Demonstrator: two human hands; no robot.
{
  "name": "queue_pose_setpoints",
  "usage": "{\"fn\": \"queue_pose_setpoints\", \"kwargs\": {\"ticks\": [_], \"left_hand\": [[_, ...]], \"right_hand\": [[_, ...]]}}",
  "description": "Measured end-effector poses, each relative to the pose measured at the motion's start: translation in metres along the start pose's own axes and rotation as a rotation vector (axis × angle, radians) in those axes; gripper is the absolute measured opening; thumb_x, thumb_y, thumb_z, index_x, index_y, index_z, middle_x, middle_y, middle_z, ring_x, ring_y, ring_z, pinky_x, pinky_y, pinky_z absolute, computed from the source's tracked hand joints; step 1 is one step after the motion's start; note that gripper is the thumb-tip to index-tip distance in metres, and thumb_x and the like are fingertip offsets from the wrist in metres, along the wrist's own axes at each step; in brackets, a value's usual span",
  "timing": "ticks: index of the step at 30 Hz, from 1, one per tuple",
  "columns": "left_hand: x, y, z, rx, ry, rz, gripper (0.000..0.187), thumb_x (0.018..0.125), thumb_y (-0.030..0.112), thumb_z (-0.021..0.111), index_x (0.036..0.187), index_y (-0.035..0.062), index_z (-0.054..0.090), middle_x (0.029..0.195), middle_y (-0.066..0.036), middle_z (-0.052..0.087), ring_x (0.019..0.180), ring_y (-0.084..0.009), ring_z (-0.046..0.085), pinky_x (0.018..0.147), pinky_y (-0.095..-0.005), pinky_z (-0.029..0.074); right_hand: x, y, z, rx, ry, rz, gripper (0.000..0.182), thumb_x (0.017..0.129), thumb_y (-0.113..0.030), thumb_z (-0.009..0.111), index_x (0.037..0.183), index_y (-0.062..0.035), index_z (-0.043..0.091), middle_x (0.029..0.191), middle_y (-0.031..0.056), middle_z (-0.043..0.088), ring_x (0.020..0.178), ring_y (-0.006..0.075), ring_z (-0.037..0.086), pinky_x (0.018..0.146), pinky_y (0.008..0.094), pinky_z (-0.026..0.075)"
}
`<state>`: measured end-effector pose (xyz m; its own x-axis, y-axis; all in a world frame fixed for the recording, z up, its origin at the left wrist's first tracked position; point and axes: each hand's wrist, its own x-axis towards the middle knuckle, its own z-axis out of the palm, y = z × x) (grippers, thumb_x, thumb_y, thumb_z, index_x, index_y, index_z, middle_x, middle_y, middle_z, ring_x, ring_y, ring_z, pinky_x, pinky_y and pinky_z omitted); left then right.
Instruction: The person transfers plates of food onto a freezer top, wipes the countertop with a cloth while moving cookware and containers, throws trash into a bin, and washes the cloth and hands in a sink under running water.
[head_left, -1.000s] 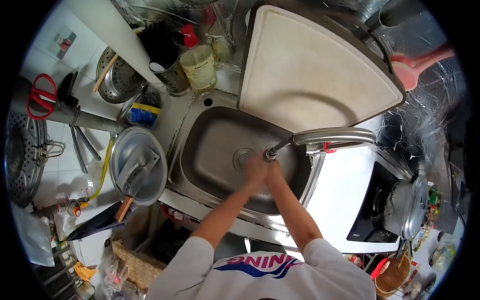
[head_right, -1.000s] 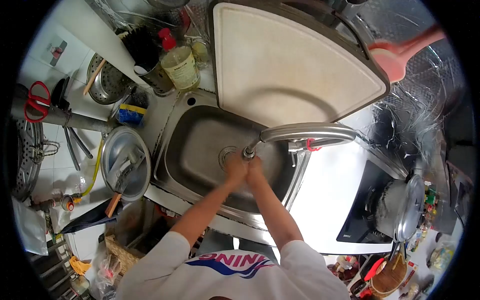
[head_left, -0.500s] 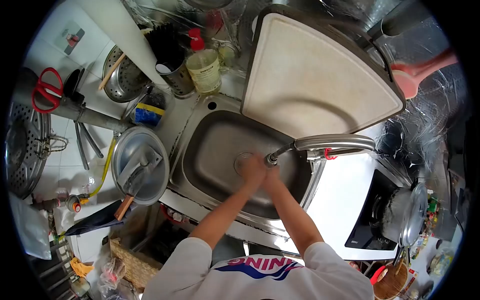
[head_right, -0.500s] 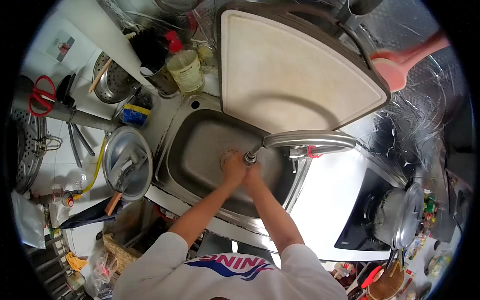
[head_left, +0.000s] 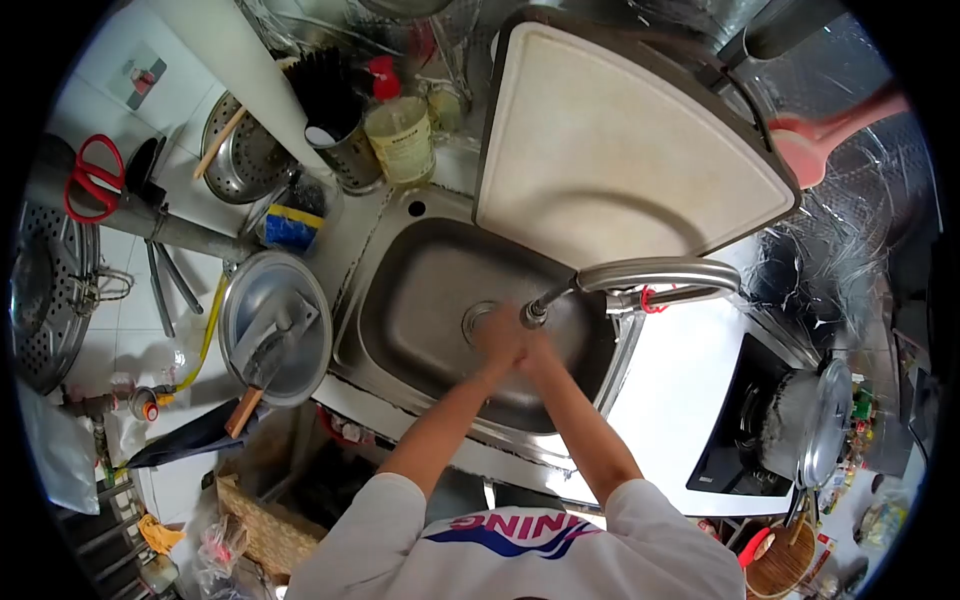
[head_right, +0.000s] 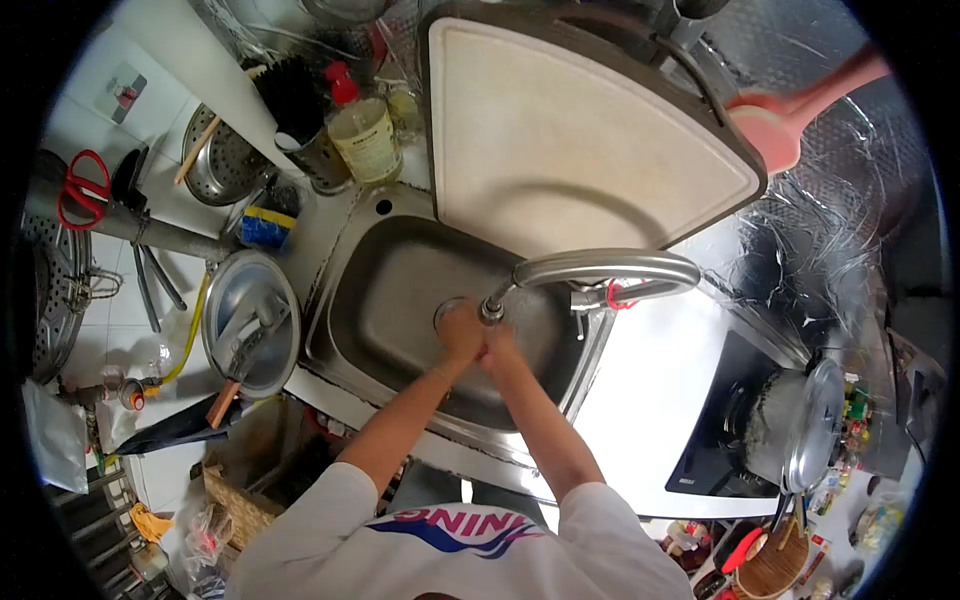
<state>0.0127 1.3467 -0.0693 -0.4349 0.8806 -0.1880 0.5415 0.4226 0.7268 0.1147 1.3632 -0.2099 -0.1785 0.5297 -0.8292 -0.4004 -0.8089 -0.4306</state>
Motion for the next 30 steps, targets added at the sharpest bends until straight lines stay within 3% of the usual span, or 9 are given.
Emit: {"fn": "queue_pose_setpoints", "kwargs": {"ticks": [3, 9, 12, 14, 17, 20, 23, 26, 30], "left_hand": [[0.034, -0.059, 0.023, 0.104, -0.053, 0.000, 0.029, 0.092, 0.022, 0.043, 0.094, -0.0003, 0.061, 0.088, -0.024, 0.063, 0.081, -0.0422, 0.059, 0.071, -0.0468, 0.046], [0.018, -0.095, -0.015, -0.462, -0.282, -0.077, 0.023, 0.085, 0.015, 0.058, 0.105, 0.0033, 0.057, 0.093, -0.016, 0.063, 0.089, -0.0314, 0.060, 0.078, -0.0371, 0.047], [0.009, -0.094, -0.022, -0.514, -0.120, 0.243, 0.035, 0.079, 0.008, 0.064, 0.112, 0.0039, 0.054, 0.107, -0.014, 0.058, 0.097, -0.0292, 0.057, 0.084, -0.0350, 0.045], [-0.002, -0.059, -0.027, -0.180, -0.038, 0.583, 0.048, 0.071, 0.006, 0.069, 0.116, 0.0052, 0.053, 0.118, -0.015, 0.052, 0.104, -0.0305, 0.054, 0.090, -0.0358, 0.042], [-0.006, -0.015, -0.025, -0.278, -0.088, 0.575, 0.051, 0.061, 0.017, 0.077, 0.108, 0.0073, 0.059, 0.107, -0.015, 0.057, 0.108, -0.0335, 0.049, 0.088, -0.0411, 0.043], [0.012, -0.064, 0.028, -0.236, -0.336, 0.482, 0.041, 0.058, 0.014, 0.077, 0.095, 0.0065, 0.062, 0.101, -0.015, 0.057, 0.101, -0.0350, 0.050, 0.085, -0.0414, 0.043], [0.019, -0.031, -0.029, -0.023, -0.413, 0.395, 0.032, 0.056, 0.009, 0.076, 0.085, 0.0049, 0.062, 0.095, -0.015, 0.056, 0.096, -0.0353, 0.050, 0.083, -0.0412, 0.042], [0.014, -0.032, -0.026, -0.114, -0.117, 0.478, 0.028, 0.058, 0.002, 0.070, 0.084, 0.0046, 0.060, 0.093, -0.014, 0.055, 0.095, -0.0342, 0.050, 0.082, -0.0406, 0.042], [0.013, -0.032, -0.025, -0.190, -0.118, 0.429, 0.031, 0.061, 0.000, 0.066, 0.092, 0.0035, 0.061, 0.095, -0.014, 0.055, 0.094, -0.0328, 0.050, 0.083, -0.0386, 0.041]], "right_hand": [[-0.067, -0.029, 0.047, -0.051, -0.009, 0.038, 0.033, 0.091, -0.039, 0.050, 0.097, -0.0076, 0.056, 0.089, 0.0100, 0.061, 0.078, 0.0222, 0.061, 0.063, 0.0369, 0.050], [-0.122, -0.078, 0.065, 0.188, 0.043, -0.195, 0.046, 0.086, -0.055, 0.051, 0.088, -0.0086, 0.051, 0.077, 0.0050, 0.055, 0.070, 0.0183, 0.057, 0.065, 0.0360, 0.050], [-0.127, -0.081, 0.055, 0.201, -0.031, -0.263, 0.045, 0.088, -0.054, 0.049, 0.086, -0.0091, 0.049, 0.076, 0.0037, 0.053, 0.070, 0.0181, 0.056, 0.065, 0.0368, 0.050], [-0.131, -0.086, 0.057, 0.213, -0.072, -0.262, 0.045, 0.089, -0.054, 0.048, 0.085, -0.0096, 0.048, 0.076, 0.0031, 0.053, 0.070, 0.0179, 0.056, 0.066, 0.0368, 0.050], [-0.136, -0.089, 0.066, 0.254, -0.118, -0.257, 0.044, 0.089, -0.054, 0.046, 0.083, -0.0104, 0.048, 0.075, 0.0024, 0.052, 0.069, 0.0178, 0.056, 0.066, 0.0367, 0.050], [-0.146, -0.090, 0.066, 0.288, -0.127, -0.289, 0.044, 0.090, -0.054, 0.046, 0.083, -0.0107, 0.048, 0.074, 0.0026, 0.052, 0.069, 0.0181, 0.056, 0.066, 0.0368, 0.050], [-0.164, -0.097, 0.059, 0.260, -0.071, -0.377, 0.043, 0.089, -0.054, 0.048, 0.083, -0.0107, 0.048, 0.075, 0.0030, 0.052, 0.070, 0.0188, 0.057, 0.067, 0.0368, 0.050], [-0.163, -0.100, 0.042, 0.234, 0.001, -0.478, 0.042, 0.089, -0.051, 0.051, 0.085, -0.0096, 0.049, 0.079, 0.0042, 0.054, 0.071, 0.0187, 0.058, 0.069, 0.0372, 0.050], [-0.130, -0.073, 0.003, -0.079, 0.200, -0.430, 0.052, 0.086, -0.053, 0.055, 0.097, -0.0033, 0.052, 0.088, 0.0081, 0.057, 0.082, 0.0220, 0.059, 0.077, 0.0379, 0.050]]}}
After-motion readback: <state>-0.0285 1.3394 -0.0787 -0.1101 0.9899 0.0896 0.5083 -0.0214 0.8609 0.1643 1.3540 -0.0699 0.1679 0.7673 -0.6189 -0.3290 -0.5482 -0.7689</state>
